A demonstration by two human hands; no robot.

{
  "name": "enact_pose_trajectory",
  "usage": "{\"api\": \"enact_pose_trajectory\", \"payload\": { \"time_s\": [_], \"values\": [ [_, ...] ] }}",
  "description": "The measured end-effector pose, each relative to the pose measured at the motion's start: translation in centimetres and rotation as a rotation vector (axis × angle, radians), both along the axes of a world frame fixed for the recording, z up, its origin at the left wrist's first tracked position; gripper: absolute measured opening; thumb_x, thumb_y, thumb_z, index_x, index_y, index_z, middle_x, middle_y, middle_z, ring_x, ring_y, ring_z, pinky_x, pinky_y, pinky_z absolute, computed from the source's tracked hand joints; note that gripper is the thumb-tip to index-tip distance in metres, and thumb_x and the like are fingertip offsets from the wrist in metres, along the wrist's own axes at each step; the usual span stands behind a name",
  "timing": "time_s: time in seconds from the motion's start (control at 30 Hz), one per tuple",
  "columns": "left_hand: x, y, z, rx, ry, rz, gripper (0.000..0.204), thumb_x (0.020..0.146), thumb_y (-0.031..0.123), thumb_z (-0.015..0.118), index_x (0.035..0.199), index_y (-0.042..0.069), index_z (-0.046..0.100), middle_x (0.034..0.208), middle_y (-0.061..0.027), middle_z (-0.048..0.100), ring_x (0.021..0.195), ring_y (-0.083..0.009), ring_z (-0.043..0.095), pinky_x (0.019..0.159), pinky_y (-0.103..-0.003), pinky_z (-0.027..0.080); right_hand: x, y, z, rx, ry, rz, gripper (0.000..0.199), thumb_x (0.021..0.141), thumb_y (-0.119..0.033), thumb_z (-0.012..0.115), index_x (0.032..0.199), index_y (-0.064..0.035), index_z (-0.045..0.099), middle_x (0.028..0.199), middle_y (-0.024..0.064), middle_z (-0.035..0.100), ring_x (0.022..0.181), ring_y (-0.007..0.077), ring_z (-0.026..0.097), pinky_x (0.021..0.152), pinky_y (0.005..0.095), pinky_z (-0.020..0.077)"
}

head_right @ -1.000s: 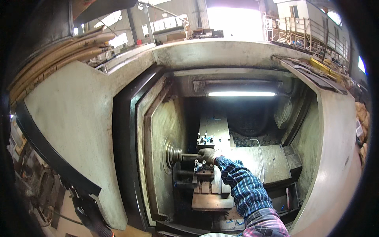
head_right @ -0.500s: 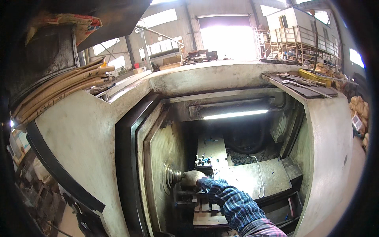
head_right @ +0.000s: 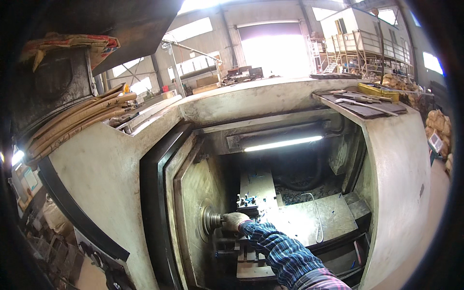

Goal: The person operates a CNC lathe in a workshop, repeatedly loading metal rods into the chuck, closing the door, and starting the machine. After each cycle, the person removes the finished metal parts and places them into a collection bin.

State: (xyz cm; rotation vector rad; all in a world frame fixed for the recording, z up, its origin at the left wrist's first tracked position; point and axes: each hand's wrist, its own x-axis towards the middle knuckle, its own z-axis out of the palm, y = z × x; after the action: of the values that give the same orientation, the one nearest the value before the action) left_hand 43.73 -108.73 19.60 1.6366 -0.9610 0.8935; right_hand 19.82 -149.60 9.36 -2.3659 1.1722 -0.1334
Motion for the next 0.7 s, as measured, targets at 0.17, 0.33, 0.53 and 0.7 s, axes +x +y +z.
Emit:
{"api": "enact_pose_trajectory", "payload": {
  "time_s": [0.17, 0.33, 0.53, 0.7],
  "values": [
    [-0.8, 0.4, -0.1, 0.143, -0.132, 0.129, 0.03, 0.102, 0.015, 0.061, 0.121, -0.006, 0.068, 0.123, -0.0247, 0.068, 0.107, -0.0399, 0.067, 0.092, -0.044, 0.056, -0.1, -0.2, 0.0, -0.034, 0.051, -0.059, 0.055, 0.091, -0.051, 0.064, 0.126, -0.0083, 0.063, 0.116, 0.0215, 0.071, 0.111, 0.0386, 0.068, 0.093, 0.0486, 0.0532],
    [-1.3, -0.4, 0.9, 0.061, -0.169, 0.098, 0.034, 0.104, 0.021, 0.059, 0.123, -0.005, 0.068, 0.125, -0.0244, 0.067, 0.11, -0.041, 0.066, 0.095, -0.047, 0.055, -1.1, 1.6, 3.3, 0.02, 0.02, -0.253, 0.06, 0.092, -0.054, 0.062, 0.127, -0.0053, 0.054, 0.113, 0.0245, 0.07, 0.108, 0.0415, 0.067, 0.09, 0.0504, 0.0522],
    [-2.4, -0.4, 1.6, 0.039, -0.147, 0.082, 0.036, 0.105, 0.024, 0.059, 0.123, -0.005, 0.068, 0.127, -0.0231, 0.067, 0.112, -0.0412, 0.066, 0.097, -0.046, 0.054, -12.9, -0.5, 2.5, -0.492, -0.277, -0.662, 0.055, 0.091, -0.05, 0.066, 0.131, -0.0125, 0.062, 0.117, 0.0204, 0.069, 0.108, 0.0418, 0.066, 0.093, 0.0511, 0.0533],
    [-2.4, -0.6, 1.3, 0.034, -0.103, 0.067, 0.034, 0.103, 0.024, 0.062, 0.123, -0.003, 0.07, 0.128, -0.0213, 0.067, 0.111, -0.0405, 0.066, 0.095, -0.045, 0.055, -21.7, -1.4, -4.3, 0.102, 0.088, -0.934, 0.074, 0.09, -0.065, 0.058, 0.146, -0.0162, 0.054, 0.151, 0.0215, 0.046, 0.139, 0.04, 0.047, 0.115, 0.0478, 0.0395]
  ]
}}
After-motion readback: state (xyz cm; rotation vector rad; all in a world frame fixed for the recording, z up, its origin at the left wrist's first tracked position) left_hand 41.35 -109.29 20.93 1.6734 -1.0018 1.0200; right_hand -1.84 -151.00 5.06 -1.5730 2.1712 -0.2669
